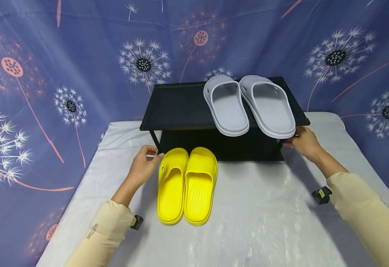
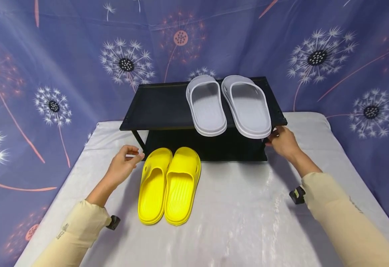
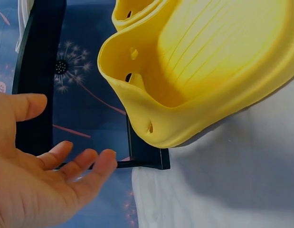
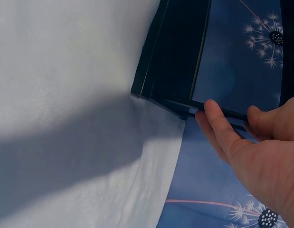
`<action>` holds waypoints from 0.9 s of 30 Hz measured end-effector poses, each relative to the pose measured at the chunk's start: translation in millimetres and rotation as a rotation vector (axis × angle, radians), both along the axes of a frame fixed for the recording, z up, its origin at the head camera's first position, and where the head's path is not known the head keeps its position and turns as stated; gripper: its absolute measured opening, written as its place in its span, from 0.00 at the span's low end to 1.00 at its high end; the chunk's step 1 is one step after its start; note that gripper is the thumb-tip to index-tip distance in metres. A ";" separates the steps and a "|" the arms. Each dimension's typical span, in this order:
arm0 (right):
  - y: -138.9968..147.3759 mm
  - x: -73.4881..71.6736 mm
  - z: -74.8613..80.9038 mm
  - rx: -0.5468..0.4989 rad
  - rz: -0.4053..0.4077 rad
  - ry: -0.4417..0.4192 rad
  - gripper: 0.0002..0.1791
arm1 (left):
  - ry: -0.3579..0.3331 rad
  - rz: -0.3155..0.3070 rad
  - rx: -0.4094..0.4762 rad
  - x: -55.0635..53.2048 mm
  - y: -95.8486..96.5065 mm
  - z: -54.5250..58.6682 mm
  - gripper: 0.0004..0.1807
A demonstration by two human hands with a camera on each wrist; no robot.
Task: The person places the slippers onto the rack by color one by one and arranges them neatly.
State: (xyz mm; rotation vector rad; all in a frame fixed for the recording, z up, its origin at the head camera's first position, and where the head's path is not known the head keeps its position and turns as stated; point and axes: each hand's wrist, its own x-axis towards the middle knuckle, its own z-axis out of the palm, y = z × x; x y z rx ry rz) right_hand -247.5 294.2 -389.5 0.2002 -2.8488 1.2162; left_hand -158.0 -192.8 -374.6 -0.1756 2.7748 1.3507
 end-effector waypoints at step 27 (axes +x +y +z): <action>-1.5 0.3 2.3 -0.043 -0.003 -0.046 0.19 | -0.320 -0.073 -0.311 32.1 17.3 -0.5 0.69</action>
